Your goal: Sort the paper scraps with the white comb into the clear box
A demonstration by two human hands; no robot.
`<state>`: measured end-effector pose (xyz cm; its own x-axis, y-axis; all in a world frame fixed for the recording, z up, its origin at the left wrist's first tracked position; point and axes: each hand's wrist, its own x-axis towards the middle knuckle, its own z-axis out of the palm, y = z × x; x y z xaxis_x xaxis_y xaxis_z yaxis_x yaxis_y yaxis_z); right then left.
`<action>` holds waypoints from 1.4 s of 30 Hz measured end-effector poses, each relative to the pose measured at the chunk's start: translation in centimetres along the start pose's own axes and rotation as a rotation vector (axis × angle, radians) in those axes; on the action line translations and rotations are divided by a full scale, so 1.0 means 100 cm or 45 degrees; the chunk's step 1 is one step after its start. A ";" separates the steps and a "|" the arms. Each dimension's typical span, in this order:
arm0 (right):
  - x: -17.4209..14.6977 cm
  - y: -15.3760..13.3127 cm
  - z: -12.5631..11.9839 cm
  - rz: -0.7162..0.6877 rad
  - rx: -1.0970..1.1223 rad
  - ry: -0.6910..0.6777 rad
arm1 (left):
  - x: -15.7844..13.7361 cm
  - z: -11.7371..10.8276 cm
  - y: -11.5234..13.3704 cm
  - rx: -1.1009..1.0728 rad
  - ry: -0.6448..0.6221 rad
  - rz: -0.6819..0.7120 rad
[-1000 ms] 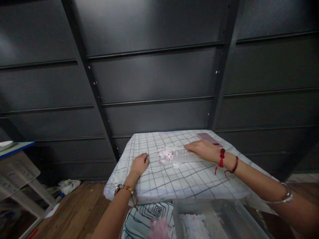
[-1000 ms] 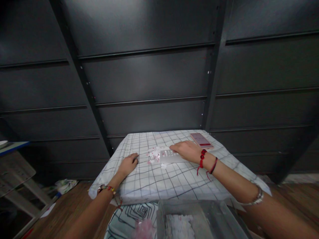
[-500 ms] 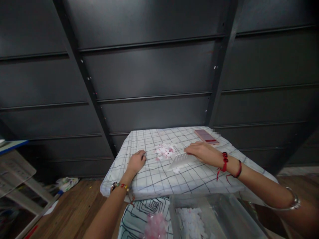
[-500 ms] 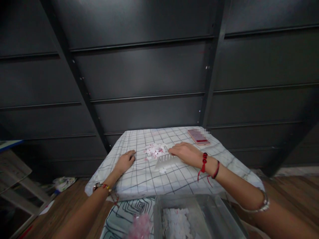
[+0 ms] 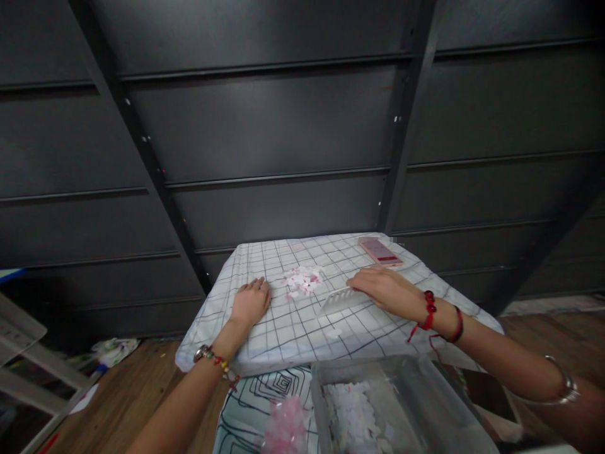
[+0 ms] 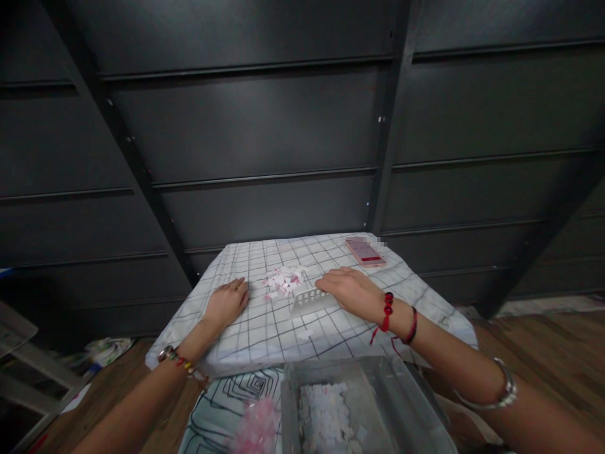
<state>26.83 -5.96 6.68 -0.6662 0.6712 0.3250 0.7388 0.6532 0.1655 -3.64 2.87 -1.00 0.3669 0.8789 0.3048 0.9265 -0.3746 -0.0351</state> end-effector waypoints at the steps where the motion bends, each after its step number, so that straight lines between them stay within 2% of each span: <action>1: 0.000 0.000 0.001 -0.003 0.012 -0.012 | -0.003 -0.003 0.004 -0.012 -0.007 -0.007; 3: -0.002 -0.001 0.002 -0.015 0.046 -0.029 | -0.012 -0.006 0.010 -0.074 -0.039 -0.001; 6: -0.008 -0.002 0.003 -0.029 0.085 -0.029 | -0.029 -0.005 0.013 -0.196 -0.176 0.125; 9: -0.015 -0.004 0.002 -0.044 0.099 -0.014 | -0.043 -0.001 0.012 -0.196 -0.330 0.144; 11: -0.020 -0.006 0.001 -0.049 0.098 -0.003 | -0.047 0.000 0.010 -0.176 -0.366 0.146; 20: -0.040 -0.022 -0.014 -0.055 0.097 0.030 | -0.050 0.002 0.008 -0.248 -0.357 0.170; 36: -0.043 -0.028 -0.023 -0.038 0.107 -0.101 | -0.052 0.000 0.010 -0.217 -0.324 0.167; 42: -0.029 -0.018 -0.027 -0.049 0.024 0.055 | -0.053 0.003 0.009 -0.222 -0.303 0.166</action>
<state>27.75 -10.05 7.95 -0.6888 0.6301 0.3586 0.7105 0.6850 0.1611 -4.76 -2.00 -2.89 0.5101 0.8567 0.0767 0.8495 -0.5158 0.1110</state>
